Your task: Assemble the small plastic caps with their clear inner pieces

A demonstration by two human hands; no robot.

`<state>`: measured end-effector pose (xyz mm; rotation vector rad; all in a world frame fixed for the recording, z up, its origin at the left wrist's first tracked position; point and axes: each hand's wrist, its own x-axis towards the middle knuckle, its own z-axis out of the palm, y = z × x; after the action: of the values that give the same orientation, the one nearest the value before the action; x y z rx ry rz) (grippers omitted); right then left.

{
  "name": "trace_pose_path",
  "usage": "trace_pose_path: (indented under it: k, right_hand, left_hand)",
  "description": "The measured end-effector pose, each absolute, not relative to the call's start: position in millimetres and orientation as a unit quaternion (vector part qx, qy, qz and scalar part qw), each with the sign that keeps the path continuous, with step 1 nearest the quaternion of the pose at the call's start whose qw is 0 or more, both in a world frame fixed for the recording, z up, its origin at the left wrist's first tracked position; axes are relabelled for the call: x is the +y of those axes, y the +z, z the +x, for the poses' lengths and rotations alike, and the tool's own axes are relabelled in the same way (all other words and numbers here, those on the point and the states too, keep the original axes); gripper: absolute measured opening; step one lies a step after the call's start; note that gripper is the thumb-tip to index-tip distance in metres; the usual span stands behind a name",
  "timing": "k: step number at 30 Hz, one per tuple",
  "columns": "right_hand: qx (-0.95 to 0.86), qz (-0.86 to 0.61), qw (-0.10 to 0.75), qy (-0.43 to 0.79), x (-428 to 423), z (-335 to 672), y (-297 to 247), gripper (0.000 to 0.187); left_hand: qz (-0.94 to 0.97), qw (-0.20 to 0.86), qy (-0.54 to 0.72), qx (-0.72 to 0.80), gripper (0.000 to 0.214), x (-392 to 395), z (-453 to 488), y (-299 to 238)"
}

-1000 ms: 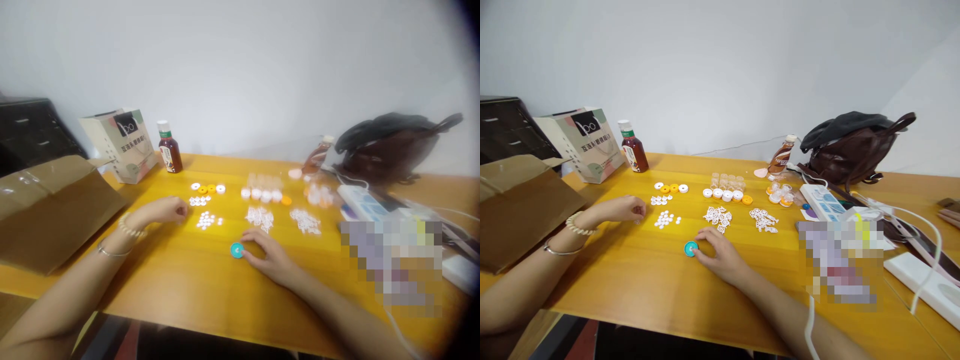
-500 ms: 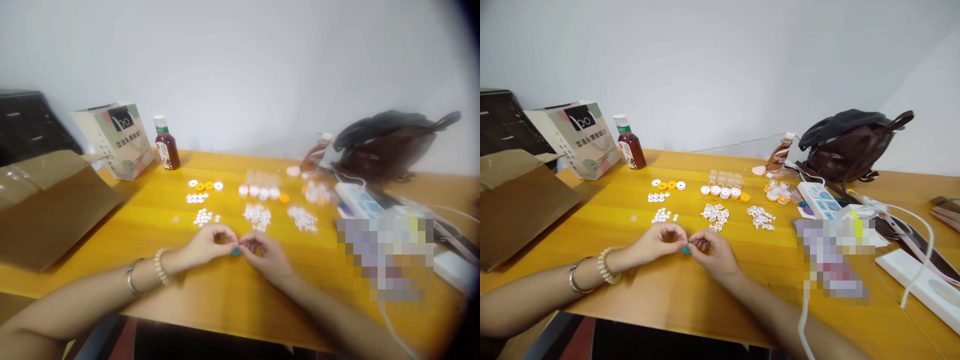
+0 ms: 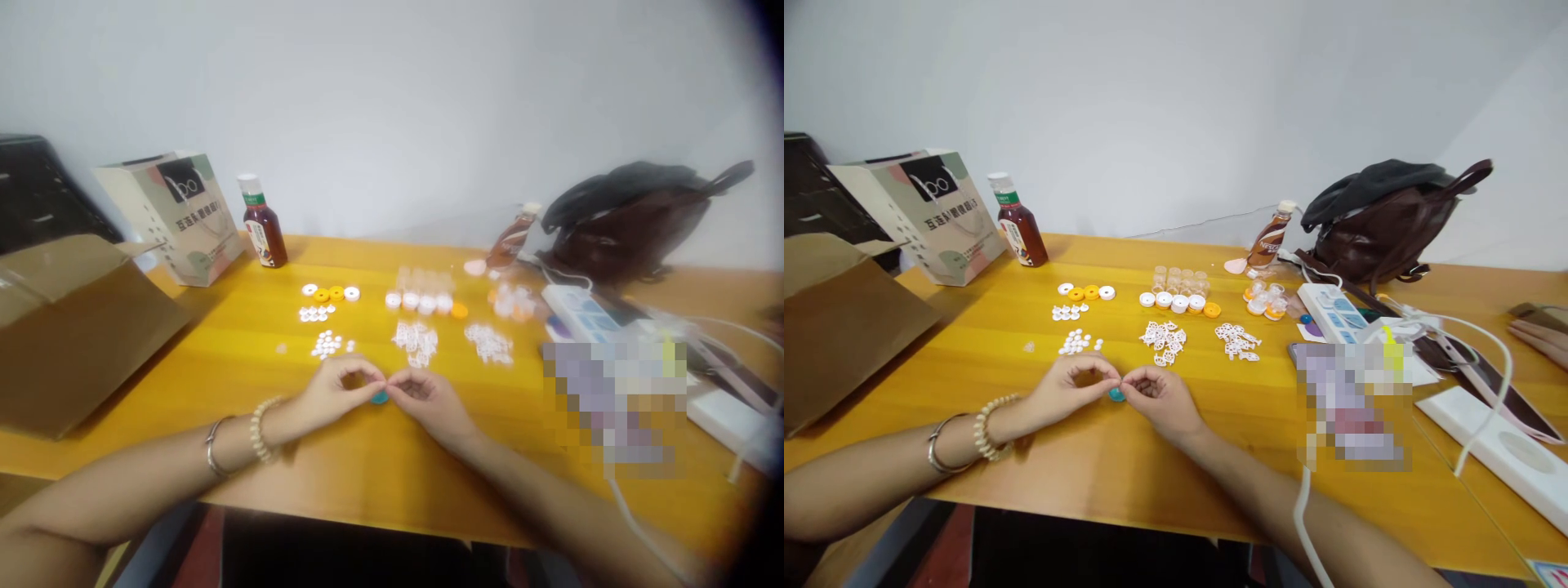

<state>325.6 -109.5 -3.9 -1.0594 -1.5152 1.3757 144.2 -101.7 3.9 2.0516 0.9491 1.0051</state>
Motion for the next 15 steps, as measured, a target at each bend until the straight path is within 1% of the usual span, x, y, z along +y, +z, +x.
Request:
trace_pose_path:
  k: [4,6,10,15]
  right_hand:
    - [-0.607,-0.408,0.402,0.551,-107.3,327.1,-5.4,0.016]
    - [-0.617,-0.411,0.394,0.544,-107.1,327.5,-6.1,0.017]
    - [-0.636,-0.415,0.382,0.527,-107.5,327.0,-7.2,0.017]
    - [-0.665,-0.410,0.383,0.493,-106.9,327.9,-7.5,0.015]
  left_hand:
    - [0.850,0.213,0.361,0.318,0.017,-101.5,138.5,4.8]
    - [0.867,0.179,0.356,0.300,0.018,-101.0,136.7,4.2]
    - [0.883,0.145,0.344,0.283,0.016,-99.5,136.1,3.4]
    - [0.887,0.139,0.339,0.282,0.015,-96.8,134.0,2.8]
